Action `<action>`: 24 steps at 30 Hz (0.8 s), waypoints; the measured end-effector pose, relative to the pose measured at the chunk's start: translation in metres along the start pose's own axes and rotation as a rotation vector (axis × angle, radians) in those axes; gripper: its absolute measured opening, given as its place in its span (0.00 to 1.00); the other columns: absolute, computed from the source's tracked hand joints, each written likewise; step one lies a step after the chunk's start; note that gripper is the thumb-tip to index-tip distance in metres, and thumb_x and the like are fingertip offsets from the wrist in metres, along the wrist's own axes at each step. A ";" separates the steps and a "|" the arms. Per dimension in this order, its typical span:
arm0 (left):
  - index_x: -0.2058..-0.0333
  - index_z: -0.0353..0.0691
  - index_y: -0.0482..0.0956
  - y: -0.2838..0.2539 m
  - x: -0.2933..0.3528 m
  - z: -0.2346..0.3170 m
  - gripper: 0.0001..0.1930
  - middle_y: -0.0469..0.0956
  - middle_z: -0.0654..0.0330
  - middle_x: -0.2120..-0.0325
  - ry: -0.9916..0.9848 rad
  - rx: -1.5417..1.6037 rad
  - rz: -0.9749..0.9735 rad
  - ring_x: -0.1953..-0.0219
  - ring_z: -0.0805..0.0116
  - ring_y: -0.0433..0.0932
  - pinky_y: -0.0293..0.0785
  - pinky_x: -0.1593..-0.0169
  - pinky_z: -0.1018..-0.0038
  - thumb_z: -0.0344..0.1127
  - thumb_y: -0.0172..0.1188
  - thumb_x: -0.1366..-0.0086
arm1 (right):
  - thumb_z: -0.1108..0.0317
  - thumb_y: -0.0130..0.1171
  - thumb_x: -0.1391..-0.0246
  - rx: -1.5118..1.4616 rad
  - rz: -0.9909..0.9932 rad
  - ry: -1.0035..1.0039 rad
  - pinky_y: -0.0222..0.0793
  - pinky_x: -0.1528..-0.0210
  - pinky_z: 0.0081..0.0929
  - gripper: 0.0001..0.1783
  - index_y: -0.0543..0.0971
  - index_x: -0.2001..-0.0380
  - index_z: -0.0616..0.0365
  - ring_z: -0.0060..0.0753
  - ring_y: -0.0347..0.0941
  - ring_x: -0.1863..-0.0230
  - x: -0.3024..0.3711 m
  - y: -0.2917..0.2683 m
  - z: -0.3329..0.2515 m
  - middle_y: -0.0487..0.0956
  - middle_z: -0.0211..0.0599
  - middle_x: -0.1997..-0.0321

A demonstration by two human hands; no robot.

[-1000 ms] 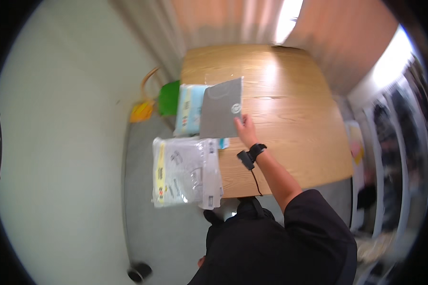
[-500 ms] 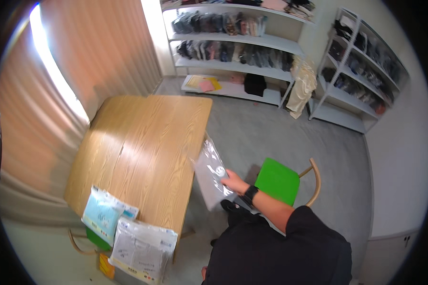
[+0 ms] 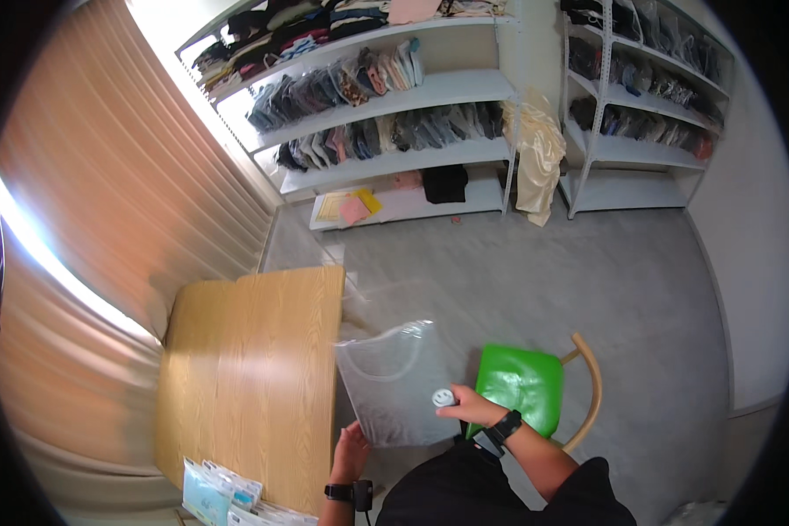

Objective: Organizing packaged clothing items onto shelves in a stockroom.

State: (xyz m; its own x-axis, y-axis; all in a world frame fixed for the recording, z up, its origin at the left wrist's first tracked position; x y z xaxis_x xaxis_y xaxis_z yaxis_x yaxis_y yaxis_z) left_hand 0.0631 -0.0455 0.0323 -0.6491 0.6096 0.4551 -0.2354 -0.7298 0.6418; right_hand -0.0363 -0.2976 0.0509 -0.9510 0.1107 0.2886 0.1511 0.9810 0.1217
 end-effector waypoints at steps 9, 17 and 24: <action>0.51 0.32 0.69 0.130 -0.117 0.047 0.23 0.77 0.59 0.60 0.038 -0.827 -0.184 0.60 0.74 0.76 0.73 0.54 0.76 0.30 0.65 0.45 | 0.73 0.60 0.51 0.010 0.273 -0.029 0.68 0.60 0.21 0.16 0.71 0.57 0.61 0.18 0.70 0.65 -0.029 -0.078 -0.026 0.75 0.25 0.65; 0.54 0.31 0.69 0.135 -0.232 0.089 0.19 0.75 0.59 0.61 0.025 -0.920 -0.410 0.58 0.72 0.73 0.70 0.52 0.74 0.30 0.61 0.43 | 0.76 0.57 0.49 -0.202 0.603 -0.143 0.67 0.52 0.25 0.24 0.64 0.48 0.62 0.24 0.70 0.53 -0.135 -0.129 -0.050 0.73 0.34 0.54; 0.49 0.31 0.63 0.167 -0.352 0.179 0.23 0.71 0.58 0.56 0.002 -0.782 -0.509 0.52 0.71 0.68 0.63 0.46 0.72 0.26 0.57 0.44 | 0.74 0.58 0.48 -0.208 0.674 -0.200 0.68 0.53 0.23 0.23 0.65 0.49 0.60 0.23 0.70 0.55 -0.252 -0.150 -0.133 0.73 0.31 0.55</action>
State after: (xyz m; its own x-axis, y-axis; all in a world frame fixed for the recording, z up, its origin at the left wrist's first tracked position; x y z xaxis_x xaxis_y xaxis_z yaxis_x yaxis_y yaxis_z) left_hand 0.3819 -0.3268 0.0895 -0.3353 0.9132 0.2316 -0.9115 -0.3766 0.1654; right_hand 0.2163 -0.4933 0.0860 -0.6615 0.7261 0.1878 0.7499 0.6413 0.1624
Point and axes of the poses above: each hand's wrist, its own x-axis away from the middle knuckle, its own y-axis out of the palm, z = x × y, the point moved 7 cm from there along -x, towards the middle knuckle
